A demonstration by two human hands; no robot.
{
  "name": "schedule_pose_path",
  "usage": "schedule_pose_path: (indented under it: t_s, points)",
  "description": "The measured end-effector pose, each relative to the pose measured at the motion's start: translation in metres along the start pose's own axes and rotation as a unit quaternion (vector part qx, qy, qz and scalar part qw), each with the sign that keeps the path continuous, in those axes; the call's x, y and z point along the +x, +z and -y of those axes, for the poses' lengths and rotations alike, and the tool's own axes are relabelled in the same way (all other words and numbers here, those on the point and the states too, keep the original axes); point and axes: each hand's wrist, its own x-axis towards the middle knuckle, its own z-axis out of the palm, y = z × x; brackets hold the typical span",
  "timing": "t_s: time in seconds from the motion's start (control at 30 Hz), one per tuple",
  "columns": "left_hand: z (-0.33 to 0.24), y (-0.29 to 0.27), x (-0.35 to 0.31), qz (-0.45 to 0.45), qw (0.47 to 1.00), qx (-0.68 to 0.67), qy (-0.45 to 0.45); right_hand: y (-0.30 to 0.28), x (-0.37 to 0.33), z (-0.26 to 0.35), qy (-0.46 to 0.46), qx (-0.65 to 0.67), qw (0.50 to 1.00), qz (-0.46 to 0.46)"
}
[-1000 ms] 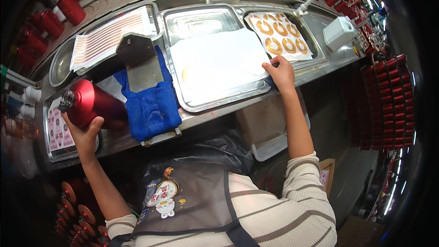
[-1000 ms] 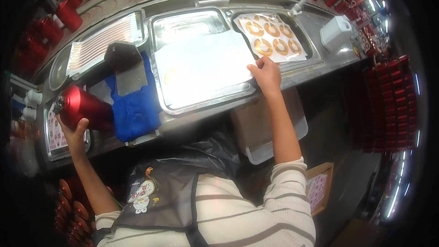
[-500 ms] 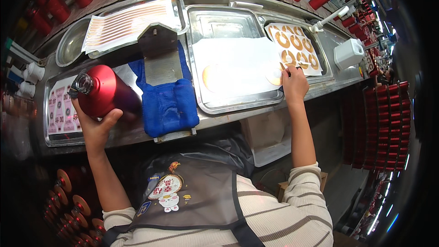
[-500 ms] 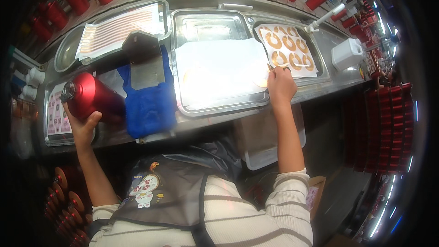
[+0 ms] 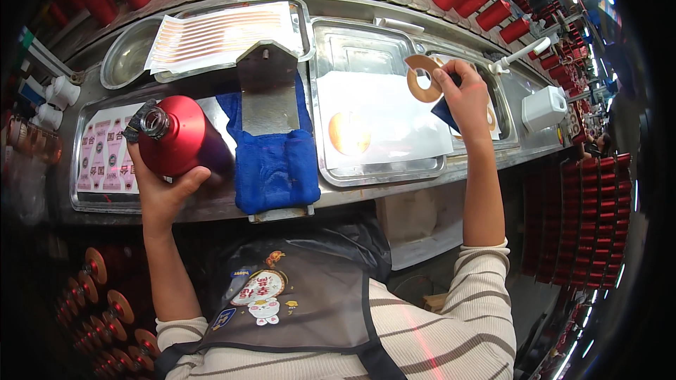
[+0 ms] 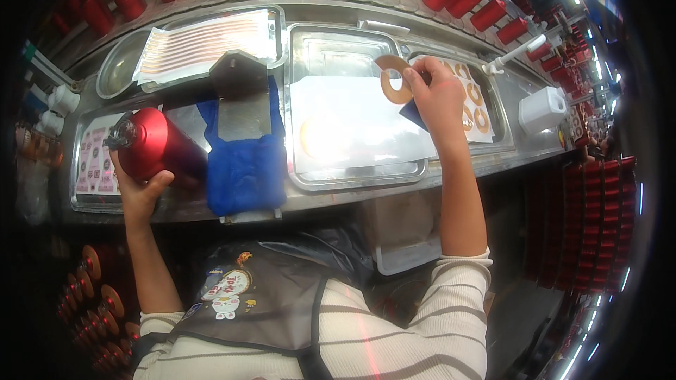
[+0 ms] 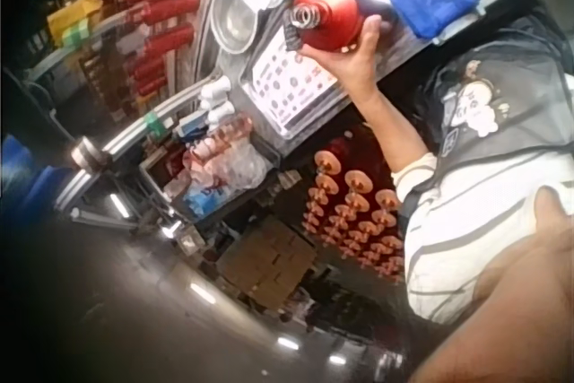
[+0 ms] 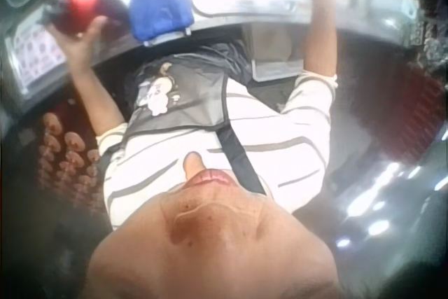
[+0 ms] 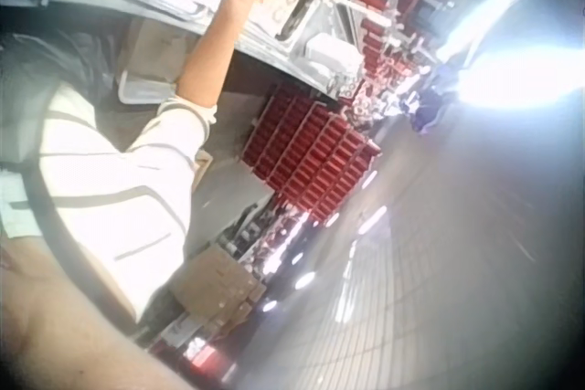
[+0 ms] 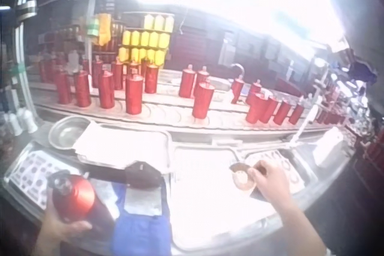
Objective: The person picks up a red cylindrical bottle, applies a circular gold sticker to the neck, then places a red body label on the bottle and smooths it. They wipe the bottle with a blue cloth and place it on a tray, repeating the process with another bottle.
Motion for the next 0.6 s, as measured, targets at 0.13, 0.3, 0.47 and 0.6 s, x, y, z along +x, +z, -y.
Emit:
schedule_pose_path:
  t_s: [0.13, 0.3, 0.47, 0.6]
  points:
    - [-0.007, 0.003, 0.002, 0.01, 1.0, 0.004, -0.008, 0.047, 0.047, -0.036, 0.098, 0.191, 0.975, 0.063]
    - [-0.015, 0.013, 0.004, -0.006, 1.0, 0.003, 0.004, 0.137, 0.069, -0.104, 0.195, 0.164, 0.962, 0.102]
    - [-0.024, 0.009, 0.002, 0.007, 0.999, 0.049, 0.02, 0.173, 0.072, -0.123, 0.156, -0.1, 0.978, 0.101]
    - [-0.019, 0.004, 0.002, 0.023, 0.994, 0.102, 0.026, 0.158, 0.069, -0.116, 0.086, -0.051, 0.992, 0.074]
